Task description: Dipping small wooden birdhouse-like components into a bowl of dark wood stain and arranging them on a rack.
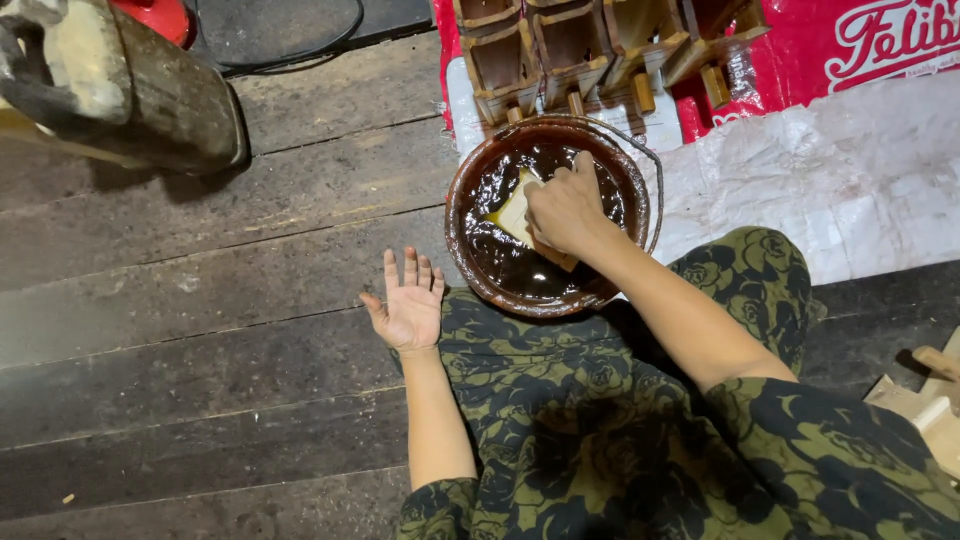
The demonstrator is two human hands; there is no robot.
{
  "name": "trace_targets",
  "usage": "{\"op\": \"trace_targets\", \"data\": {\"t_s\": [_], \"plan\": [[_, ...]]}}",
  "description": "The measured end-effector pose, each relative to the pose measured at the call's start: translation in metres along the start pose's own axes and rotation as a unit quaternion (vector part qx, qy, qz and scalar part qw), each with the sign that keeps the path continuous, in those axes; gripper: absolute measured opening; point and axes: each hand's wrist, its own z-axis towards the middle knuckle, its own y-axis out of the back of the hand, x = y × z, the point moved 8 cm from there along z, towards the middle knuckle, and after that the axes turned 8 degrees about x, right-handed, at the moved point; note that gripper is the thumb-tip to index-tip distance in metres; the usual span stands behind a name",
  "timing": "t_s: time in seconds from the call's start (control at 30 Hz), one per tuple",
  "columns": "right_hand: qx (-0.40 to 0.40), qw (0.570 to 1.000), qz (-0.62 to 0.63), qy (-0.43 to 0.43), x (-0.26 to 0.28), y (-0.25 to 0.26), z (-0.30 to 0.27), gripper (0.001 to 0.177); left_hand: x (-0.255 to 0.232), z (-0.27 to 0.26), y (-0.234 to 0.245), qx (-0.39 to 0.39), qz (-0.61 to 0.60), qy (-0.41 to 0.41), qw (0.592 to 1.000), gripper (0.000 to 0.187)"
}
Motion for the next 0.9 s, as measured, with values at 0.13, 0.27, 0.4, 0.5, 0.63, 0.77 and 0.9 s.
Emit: {"op": "trace_targets", "data": {"t_s": [0.13,0.27,0.4,0.5,0.63,0.77,0.9], "plan": [[0.074,0.997,0.014,-0.013,-0.002,-0.011,0.006,0.021,-0.001,-0.001,0.001,0.001,-0.005,-0.002,1.000,0.082],[0.059,0.998,0.027,-0.019,-0.006,-0.008,0.004,0.020,0.000,-0.002,0.002,0.000,0.000,-0.001,1.000,0.082],[0.044,0.998,0.030,-0.021,-0.015,0.004,-0.011,0.025,-0.006,0.000,-0.010,-0.011,0.011,0.001,1.000,0.080],[-0.011,0.998,0.047,-0.039,-0.025,0.024,-0.036,0.025,-0.001,0.003,-0.017,-0.076,0.074,0.023,0.994,0.058],[-0.122,0.984,0.116,-0.052,-0.030,0.059,-0.078,0.027,0.017,0.011,-0.066,-0.203,0.349,0.026,0.914,0.033],[-0.203,0.962,0.162,-0.080,-0.040,0.061,-0.108,0.029,0.051,0.027,-0.136,-0.186,0.526,0.027,0.829,0.042],[-0.260,0.939,0.194,-0.112,-0.042,0.048,-0.126,0.031,0.079,0.039,-0.137,-0.177,0.552,0.049,0.813,0.046]]}}
